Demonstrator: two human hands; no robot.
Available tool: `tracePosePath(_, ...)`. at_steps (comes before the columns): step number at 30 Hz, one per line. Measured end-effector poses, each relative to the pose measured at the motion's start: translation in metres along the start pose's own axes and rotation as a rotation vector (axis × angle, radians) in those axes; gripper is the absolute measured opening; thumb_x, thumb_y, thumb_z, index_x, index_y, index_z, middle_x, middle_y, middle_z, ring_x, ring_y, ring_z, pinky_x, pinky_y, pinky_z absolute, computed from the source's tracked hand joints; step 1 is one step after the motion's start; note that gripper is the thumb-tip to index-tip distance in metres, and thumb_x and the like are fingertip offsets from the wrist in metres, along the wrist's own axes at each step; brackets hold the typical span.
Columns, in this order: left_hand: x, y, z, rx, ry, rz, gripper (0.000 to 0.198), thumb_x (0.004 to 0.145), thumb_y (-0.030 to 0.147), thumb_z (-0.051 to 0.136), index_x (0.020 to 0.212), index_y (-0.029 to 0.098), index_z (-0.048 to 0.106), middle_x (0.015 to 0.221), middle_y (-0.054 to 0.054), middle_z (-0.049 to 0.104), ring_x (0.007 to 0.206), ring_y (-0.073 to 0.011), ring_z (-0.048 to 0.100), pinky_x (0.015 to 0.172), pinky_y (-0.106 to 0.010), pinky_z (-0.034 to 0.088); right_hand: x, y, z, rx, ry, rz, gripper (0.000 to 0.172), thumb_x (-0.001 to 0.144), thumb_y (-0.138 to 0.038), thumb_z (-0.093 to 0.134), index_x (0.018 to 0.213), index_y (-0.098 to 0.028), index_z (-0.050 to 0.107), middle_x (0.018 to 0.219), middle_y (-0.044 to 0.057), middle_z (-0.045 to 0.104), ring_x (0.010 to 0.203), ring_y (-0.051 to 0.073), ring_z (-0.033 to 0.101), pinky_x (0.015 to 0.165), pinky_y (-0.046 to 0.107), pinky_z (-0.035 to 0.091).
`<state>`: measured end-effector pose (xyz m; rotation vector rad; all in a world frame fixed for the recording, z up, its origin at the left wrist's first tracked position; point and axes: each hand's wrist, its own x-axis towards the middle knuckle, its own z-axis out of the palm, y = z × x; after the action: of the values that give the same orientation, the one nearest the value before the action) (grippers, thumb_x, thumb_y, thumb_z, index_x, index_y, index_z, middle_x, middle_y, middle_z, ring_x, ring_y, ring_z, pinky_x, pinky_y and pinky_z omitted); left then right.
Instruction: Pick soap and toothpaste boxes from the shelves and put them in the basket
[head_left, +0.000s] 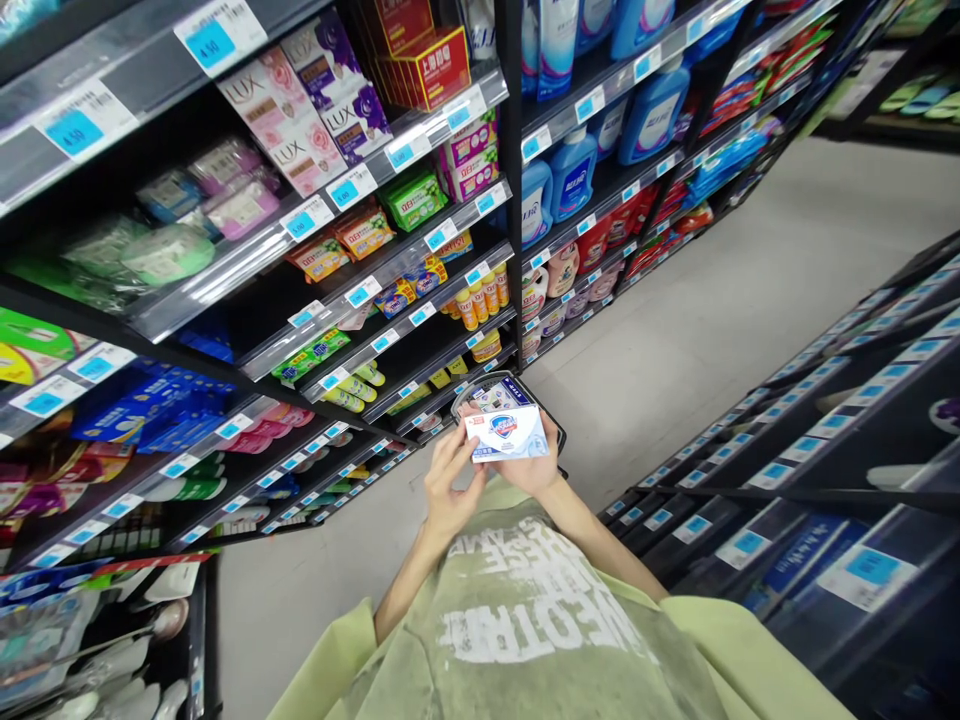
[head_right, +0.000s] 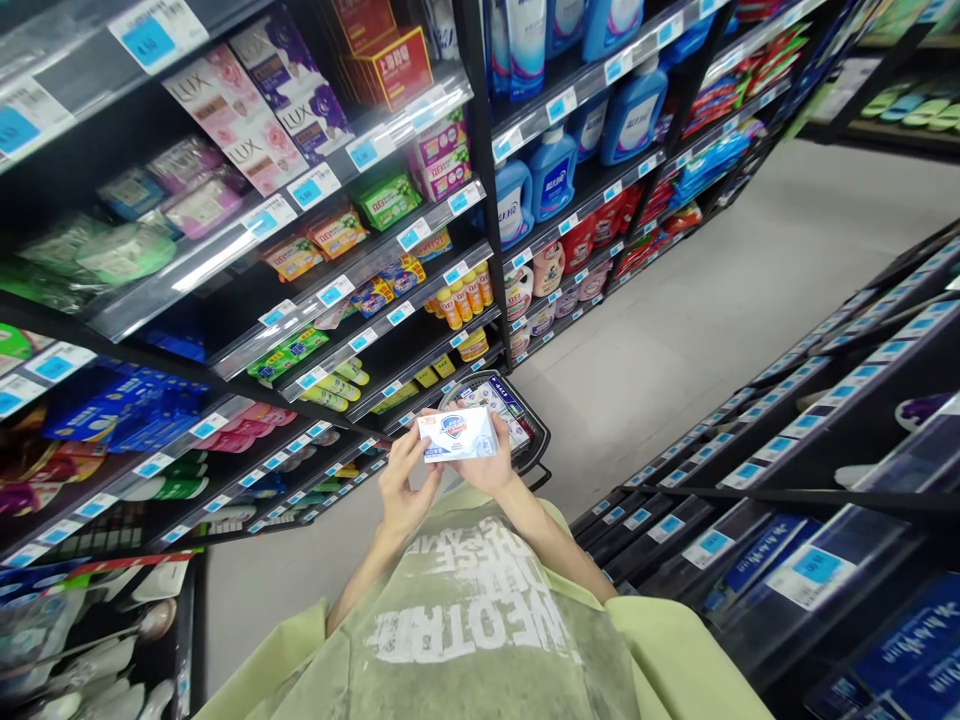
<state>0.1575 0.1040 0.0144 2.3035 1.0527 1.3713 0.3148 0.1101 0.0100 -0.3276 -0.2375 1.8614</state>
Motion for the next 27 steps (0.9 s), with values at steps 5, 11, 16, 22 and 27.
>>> tracePosePath(5, 0.001, 0.0, 0.0, 0.016, 0.014, -0.019, 0.046, 0.087, 0.018, 0.069, 0.133, 0.025, 0.064, 0.138, -0.017, 0.064, 0.12, -0.0296, 0.065, 0.094, -0.052, 0.057, 0.001, 0.001, -0.001, 0.012, 0.008, -0.012, 0.065, 0.08, -0.072, 0.045, 0.122, -0.024, 0.059, 0.14, 0.013, 0.061, 0.129, 0.037, 0.053, 0.09, 0.057, 0.052)
tracePosePath(11, 0.001, 0.0, 0.0, 0.025, 0.021, -0.055, 0.042, 0.087, 0.019, 0.069, 0.129, 0.025, 0.066, 0.137, -0.017, 0.065, 0.12, -0.0291, 0.065, 0.095, -0.053, 0.057, 0.002, 0.003, -0.005, 0.004, 0.015, 0.001, 0.065, 0.082, -0.071, 0.045, 0.125, -0.024, 0.059, 0.147, 0.012, 0.057, 0.13, 0.036, 0.054, 0.088, 0.053, 0.054)
tracePosePath(16, 0.001, 0.0, 0.0, 0.02, 0.025, -0.055, 0.042, 0.087, 0.019, 0.07, 0.129, 0.025, 0.066, 0.137, -0.017, 0.065, 0.12, -0.0295, 0.065, 0.095, -0.052, 0.057, 0.002, 0.003, -0.005, -0.001, 0.026, 0.003, 0.067, 0.083, -0.072, 0.045, 0.126, -0.024, 0.059, 0.148, 0.012, 0.056, 0.131, 0.036, 0.053, 0.086, 0.052, 0.055)
tracePosePath(22, -0.001, -0.001, 0.0, -0.012, 0.035, -0.112, 0.041, 0.087, 0.017, 0.069, 0.127, 0.023, 0.065, 0.137, -0.016, 0.064, 0.123, -0.0292, 0.063, 0.1, -0.053, 0.054, 0.002, 0.006, -0.002, -0.099, -0.001, -0.028, 0.073, 0.08, -0.077, 0.048, 0.127, -0.022, 0.062, 0.143, 0.013, 0.06, 0.129, 0.036, 0.055, 0.093, 0.054, 0.053)
tracePosePath(27, 0.001, -0.004, 0.0, 0.041, 0.052, -0.129, 0.051, 0.083, 0.028, 0.075, 0.131, 0.022, 0.059, 0.149, -0.02, 0.053, 0.135, -0.0332, 0.053, 0.107, -0.059, 0.047, 0.006, 0.016, -0.008, -0.314, -0.133, -0.109, 0.088, 0.07, -0.08, 0.067, 0.137, -0.025, 0.057, 0.143, 0.012, 0.058, 0.131, 0.034, 0.054, 0.105, 0.05, 0.047)
